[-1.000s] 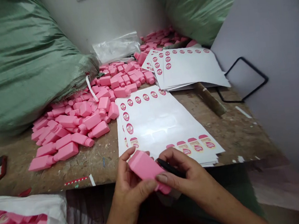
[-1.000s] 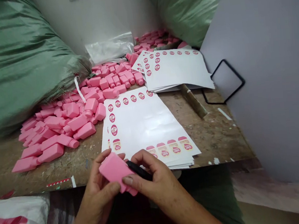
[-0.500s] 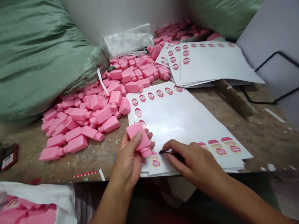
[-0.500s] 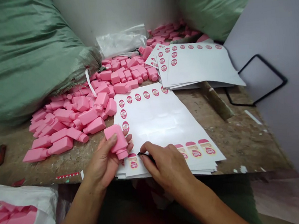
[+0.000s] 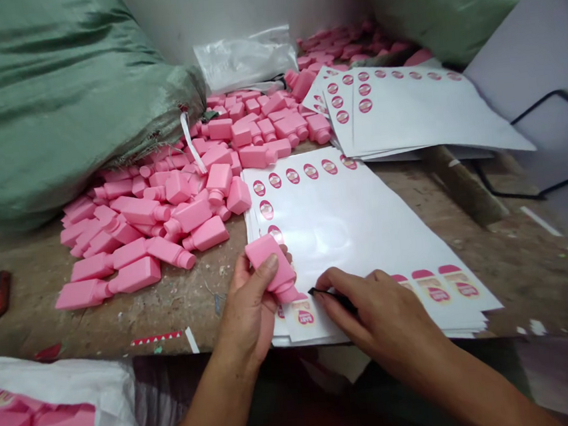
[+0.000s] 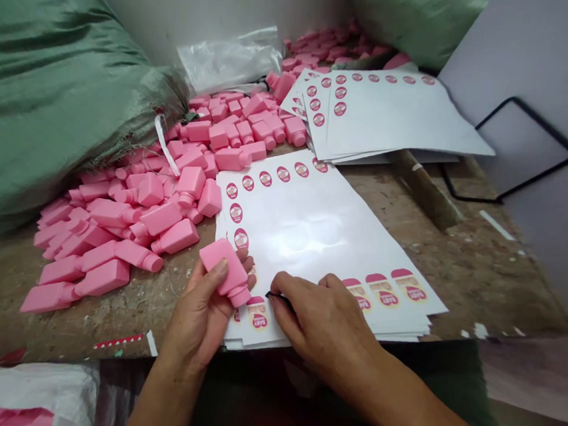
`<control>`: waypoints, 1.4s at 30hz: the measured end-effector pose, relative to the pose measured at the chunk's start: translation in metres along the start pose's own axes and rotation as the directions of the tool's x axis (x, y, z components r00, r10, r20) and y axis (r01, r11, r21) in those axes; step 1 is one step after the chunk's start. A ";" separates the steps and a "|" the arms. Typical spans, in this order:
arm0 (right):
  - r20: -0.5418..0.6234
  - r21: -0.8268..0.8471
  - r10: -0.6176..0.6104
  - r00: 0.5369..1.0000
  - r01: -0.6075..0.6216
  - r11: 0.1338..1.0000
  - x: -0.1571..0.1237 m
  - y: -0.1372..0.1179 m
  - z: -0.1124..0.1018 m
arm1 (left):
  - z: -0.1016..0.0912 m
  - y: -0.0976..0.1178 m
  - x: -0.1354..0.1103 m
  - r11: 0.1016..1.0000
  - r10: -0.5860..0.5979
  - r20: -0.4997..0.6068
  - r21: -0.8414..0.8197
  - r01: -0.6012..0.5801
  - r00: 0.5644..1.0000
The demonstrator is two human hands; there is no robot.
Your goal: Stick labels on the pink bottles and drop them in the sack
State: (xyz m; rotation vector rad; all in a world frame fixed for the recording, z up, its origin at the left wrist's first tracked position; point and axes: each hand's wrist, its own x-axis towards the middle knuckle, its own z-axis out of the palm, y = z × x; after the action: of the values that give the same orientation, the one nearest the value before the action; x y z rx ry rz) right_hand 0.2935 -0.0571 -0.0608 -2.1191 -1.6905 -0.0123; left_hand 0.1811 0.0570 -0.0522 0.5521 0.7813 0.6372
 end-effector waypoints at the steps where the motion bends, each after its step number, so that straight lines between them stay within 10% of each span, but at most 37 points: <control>1: 0.005 -0.003 0.000 1.000 0.000 1.000 0.000 0.000 0.000 | -0.001 0.000 0.000 1.000 -0.004 0.003 -0.001 0.004 1.000; 12: 0.212 0.136 0.168 0.963 -0.199 0.971 0.002 0.008 -0.002 | -0.002 0.000 0.002 0.999 -0.031 0.000 -0.017 0.031 1.000; 23: 0.090 -0.052 0.062 0.994 -0.058 0.997 0.003 0.001 0.003 | -0.003 0.003 0.003 0.995 -0.076 -0.010 -0.069 0.075 0.997; 28: 0.112 -0.009 0.186 0.976 -0.186 0.983 0.007 0.002 0.005 | -0.005 0.001 0.003 0.997 -0.050 0.018 -0.057 0.051 0.999; 34: 0.409 0.607 0.268 0.872 -0.479 0.634 0.011 0.007 -0.023 | -0.003 0.002 0.001 1.000 -0.022 0.032 0.001 0.022 0.999; 42: 0.464 0.751 0.253 0.849 -0.529 0.396 0.003 0.006 -0.043 | 0.003 -0.002 -0.020 0.960 0.054 0.096 0.271 -0.078 0.994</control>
State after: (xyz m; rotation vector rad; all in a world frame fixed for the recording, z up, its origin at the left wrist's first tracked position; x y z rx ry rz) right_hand 0.3110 -0.0700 -0.0229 -1.6376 -0.8640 1.1148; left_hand 0.1733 0.0410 -0.0425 0.8575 0.7759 0.5653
